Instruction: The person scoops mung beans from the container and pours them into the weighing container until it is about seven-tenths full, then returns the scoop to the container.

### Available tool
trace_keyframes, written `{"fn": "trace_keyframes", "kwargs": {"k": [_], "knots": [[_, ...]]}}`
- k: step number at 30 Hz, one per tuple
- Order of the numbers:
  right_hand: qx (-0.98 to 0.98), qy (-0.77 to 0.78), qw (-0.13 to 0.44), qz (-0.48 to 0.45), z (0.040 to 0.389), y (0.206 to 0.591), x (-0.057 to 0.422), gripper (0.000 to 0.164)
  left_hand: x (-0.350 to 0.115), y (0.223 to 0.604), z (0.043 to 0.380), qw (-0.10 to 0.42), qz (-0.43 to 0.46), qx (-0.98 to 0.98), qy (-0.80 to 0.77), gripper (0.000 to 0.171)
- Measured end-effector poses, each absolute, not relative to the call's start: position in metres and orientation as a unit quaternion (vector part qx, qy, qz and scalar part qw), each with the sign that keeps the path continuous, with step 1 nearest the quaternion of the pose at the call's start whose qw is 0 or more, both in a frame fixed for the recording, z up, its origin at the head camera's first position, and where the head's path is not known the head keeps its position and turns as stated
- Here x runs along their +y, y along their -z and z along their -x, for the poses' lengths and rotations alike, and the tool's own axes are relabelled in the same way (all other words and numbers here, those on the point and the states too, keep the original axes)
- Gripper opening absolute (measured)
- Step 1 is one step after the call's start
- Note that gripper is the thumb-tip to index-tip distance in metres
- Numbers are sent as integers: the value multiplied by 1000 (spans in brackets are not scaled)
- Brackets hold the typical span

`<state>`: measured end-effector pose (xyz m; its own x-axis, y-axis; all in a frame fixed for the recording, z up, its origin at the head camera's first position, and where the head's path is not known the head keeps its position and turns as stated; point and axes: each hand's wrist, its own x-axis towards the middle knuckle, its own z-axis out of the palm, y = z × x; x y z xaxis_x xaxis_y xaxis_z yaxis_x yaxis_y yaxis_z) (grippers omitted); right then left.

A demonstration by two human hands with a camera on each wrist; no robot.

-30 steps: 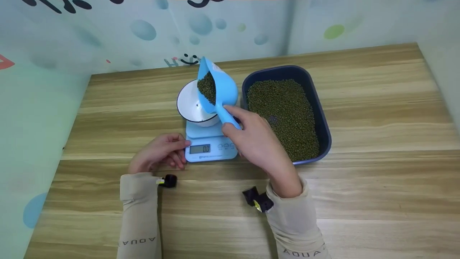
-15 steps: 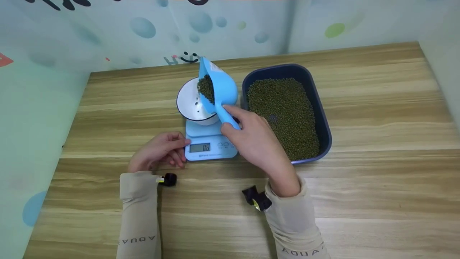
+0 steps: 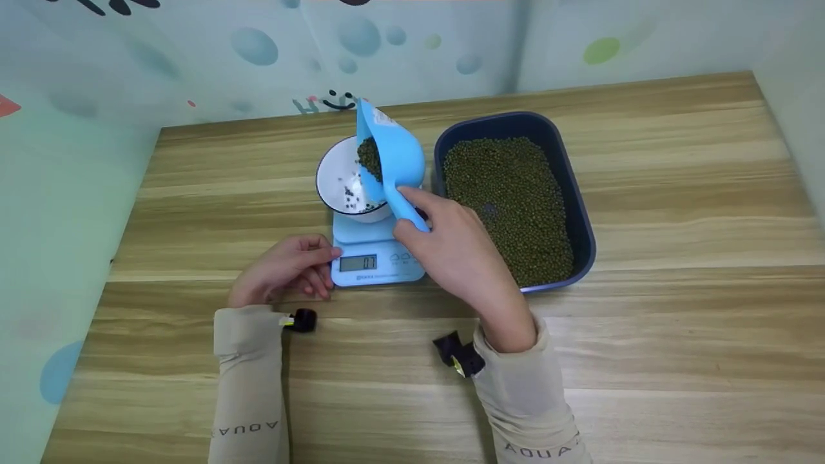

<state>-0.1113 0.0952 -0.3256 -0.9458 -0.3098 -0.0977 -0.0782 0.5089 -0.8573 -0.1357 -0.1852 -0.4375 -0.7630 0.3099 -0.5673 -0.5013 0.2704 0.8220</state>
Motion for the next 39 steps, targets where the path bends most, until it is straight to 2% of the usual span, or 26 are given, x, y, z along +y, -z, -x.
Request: {"fn": "trace_keyframes", "kwargs": {"k": [11,16,23,39], "knots": [[868,470,117,112,111,326,94,39,-186,436,137,353,70,719,-594,33],[871,465,111,115,111,326,94,38,-184,422,133,354,64,715,-600,28],[873,461,115,115,111,326,95,38,-185,438,136,337,64,729,-593,32],[870,465,127,106,111,326,94,39,-185,437,137,343,70,732,-584,35]]}}
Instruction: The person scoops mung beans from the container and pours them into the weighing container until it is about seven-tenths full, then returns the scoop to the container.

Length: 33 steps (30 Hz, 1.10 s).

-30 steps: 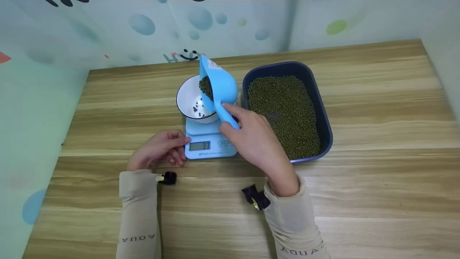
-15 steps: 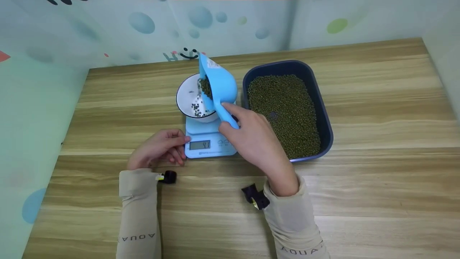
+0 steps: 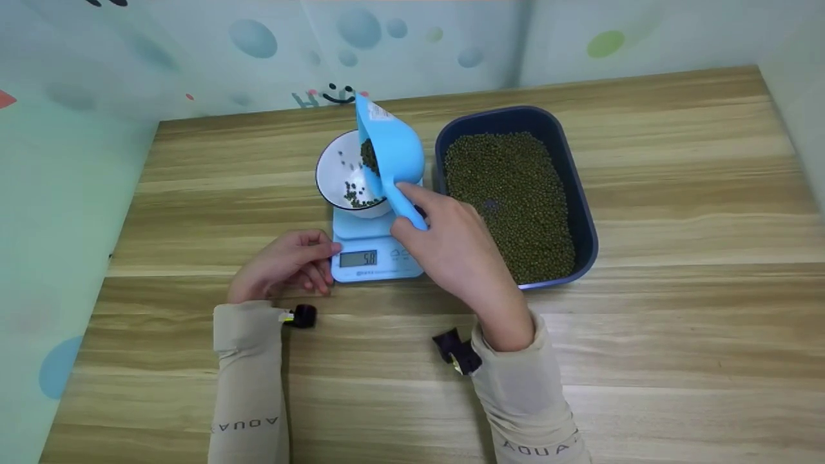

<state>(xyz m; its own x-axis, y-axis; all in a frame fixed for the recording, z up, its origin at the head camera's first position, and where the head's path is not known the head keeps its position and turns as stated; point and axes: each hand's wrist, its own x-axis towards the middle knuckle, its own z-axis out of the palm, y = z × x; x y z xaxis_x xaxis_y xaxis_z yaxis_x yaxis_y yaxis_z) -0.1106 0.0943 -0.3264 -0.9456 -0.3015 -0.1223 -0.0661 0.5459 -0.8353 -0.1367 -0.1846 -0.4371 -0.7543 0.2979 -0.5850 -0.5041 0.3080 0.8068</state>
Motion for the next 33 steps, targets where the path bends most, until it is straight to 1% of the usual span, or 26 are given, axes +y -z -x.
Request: {"fn": "trace_keyframes", "kwargs": {"k": [20,26,33], "knots": [[886,441,106,101,111,326,91,38,-184,437,136,336,66,730,-592,31],[888,436,106,101,111,326,90,39,-184,437,136,339,66,730,-590,33],[896,423,92,103,110,328,89,39,-184,437,137,343,67,728,-589,34]]}}
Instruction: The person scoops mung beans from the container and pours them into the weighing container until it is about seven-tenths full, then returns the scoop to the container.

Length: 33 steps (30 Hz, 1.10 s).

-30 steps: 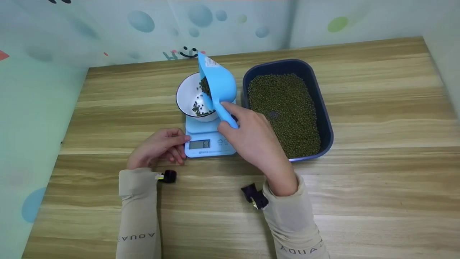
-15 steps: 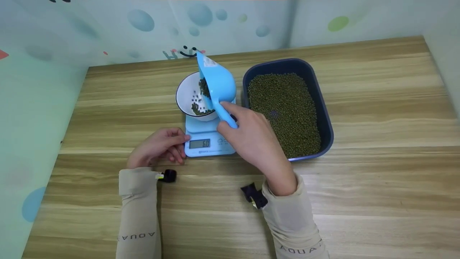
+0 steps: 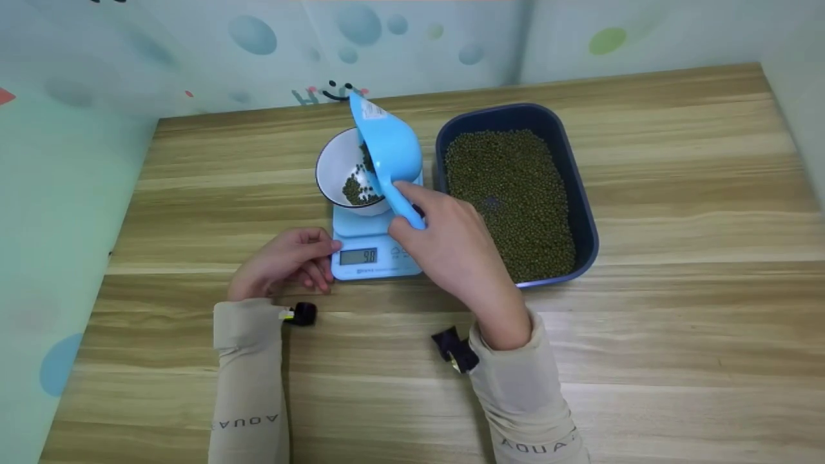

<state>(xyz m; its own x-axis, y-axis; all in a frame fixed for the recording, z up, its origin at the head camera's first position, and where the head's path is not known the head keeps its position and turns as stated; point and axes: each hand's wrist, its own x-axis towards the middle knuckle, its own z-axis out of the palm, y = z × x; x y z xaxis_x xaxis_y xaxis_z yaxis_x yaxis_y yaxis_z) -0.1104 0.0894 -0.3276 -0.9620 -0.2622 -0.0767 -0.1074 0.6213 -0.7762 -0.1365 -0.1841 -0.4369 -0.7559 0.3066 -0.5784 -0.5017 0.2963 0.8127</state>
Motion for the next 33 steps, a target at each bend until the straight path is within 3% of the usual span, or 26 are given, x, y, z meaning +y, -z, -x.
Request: {"fn": "trace_keyframes", "kwargs": {"k": [14,33], "knots": [[901,415,68,110,111,330,88,39,-184,439,136,334,64,728,-595,31],[898,420,81,103,111,330,88,39,-184,439,136,338,72,720,-602,32]]}}
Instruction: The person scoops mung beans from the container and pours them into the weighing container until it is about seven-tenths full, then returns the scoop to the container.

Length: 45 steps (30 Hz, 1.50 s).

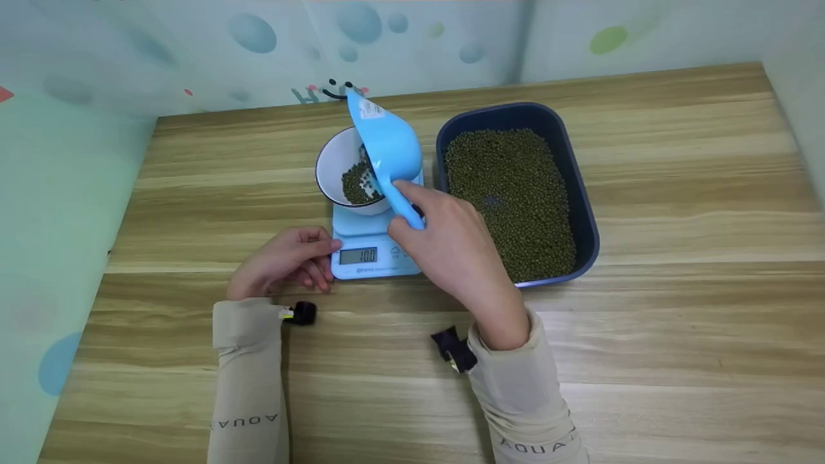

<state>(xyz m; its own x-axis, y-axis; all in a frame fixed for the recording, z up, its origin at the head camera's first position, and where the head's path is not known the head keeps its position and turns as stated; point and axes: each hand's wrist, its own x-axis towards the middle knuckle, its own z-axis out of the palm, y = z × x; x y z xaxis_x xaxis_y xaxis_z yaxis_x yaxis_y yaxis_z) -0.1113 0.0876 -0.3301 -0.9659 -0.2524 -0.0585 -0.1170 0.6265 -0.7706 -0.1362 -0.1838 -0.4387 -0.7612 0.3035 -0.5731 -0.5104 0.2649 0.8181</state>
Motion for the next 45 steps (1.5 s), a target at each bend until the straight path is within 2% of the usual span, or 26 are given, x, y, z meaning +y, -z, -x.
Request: {"fn": "trace_keyframes", "kwargs": {"k": [45], "knots": [[901,416,42,114,112,334,84,37,-183,438,136,328,68,729,-597,31]]}}
